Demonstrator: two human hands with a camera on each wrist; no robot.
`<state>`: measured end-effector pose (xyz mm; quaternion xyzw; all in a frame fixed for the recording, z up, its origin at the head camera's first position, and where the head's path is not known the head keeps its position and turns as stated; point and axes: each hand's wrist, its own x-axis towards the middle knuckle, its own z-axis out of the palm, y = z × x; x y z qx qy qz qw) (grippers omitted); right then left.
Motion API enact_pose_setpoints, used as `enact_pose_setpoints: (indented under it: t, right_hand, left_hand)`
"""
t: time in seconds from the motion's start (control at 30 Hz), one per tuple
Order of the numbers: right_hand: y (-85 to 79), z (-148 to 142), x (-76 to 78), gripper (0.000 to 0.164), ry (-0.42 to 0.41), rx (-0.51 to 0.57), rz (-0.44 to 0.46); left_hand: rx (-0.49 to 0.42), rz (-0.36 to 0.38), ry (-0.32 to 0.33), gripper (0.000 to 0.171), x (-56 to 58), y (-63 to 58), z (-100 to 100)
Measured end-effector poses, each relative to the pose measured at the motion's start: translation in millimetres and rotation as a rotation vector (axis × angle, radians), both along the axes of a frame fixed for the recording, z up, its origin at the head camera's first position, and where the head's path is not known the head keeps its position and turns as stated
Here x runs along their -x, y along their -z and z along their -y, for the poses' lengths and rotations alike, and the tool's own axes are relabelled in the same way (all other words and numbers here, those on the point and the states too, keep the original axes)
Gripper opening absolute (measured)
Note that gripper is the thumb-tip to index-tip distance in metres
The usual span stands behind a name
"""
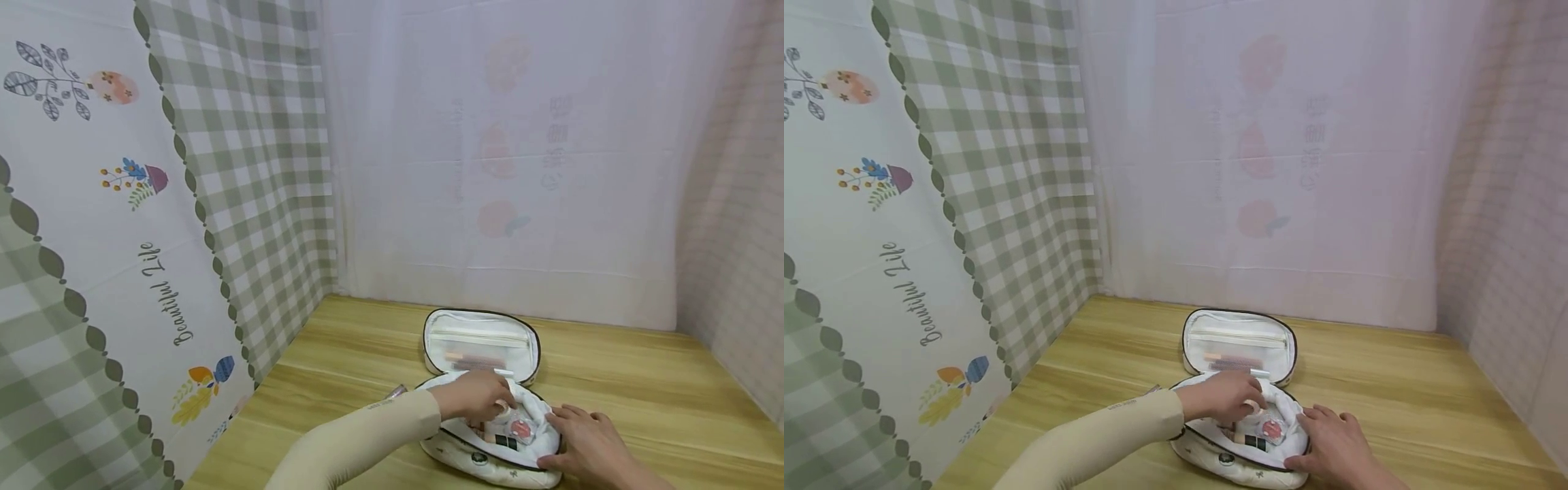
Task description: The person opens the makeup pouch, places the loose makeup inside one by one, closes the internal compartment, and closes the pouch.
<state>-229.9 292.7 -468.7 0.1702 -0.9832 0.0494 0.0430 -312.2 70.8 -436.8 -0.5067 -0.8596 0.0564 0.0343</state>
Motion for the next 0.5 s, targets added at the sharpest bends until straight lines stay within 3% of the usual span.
enact_pose_setpoints:
  t: [0.1, 0.2, 0.33, 0.43, 0.5]
  right_hand:
    - [2.5, -0.8, 0.1, 0.091, 0.001, -0.001, -0.001]
    - [6.3, -2.0, -0.1, 0.093, 0.004, 0.005, -0.011]
    - [10.2, -3.3, -1.2, 0.093, -0.012, 0.016, -0.059]
    - [10.7, -4.2, -1.7, 0.093, -0.018, 0.014, -0.067]
    - [10.6, -4.8, -1.6, 0.095, -0.011, 0.008, -0.055]
  left_hand:
    - [-0.121, 0.052, -0.046, 0.026, 14.5, -11.5, 29.7]
    - [-0.248, 0.119, -0.153, 0.027, 30.8, -15.8, 66.2]
    - [-0.353, 0.194, -0.298, 0.031, 45.5, -7.6, 113.4]
    - [-0.385, 0.253, -0.367, 0.035, 46.1, 3.5, 142.3]
    - [-0.399, 0.279, -0.375, 0.037, 43.7, 10.7, 157.3]
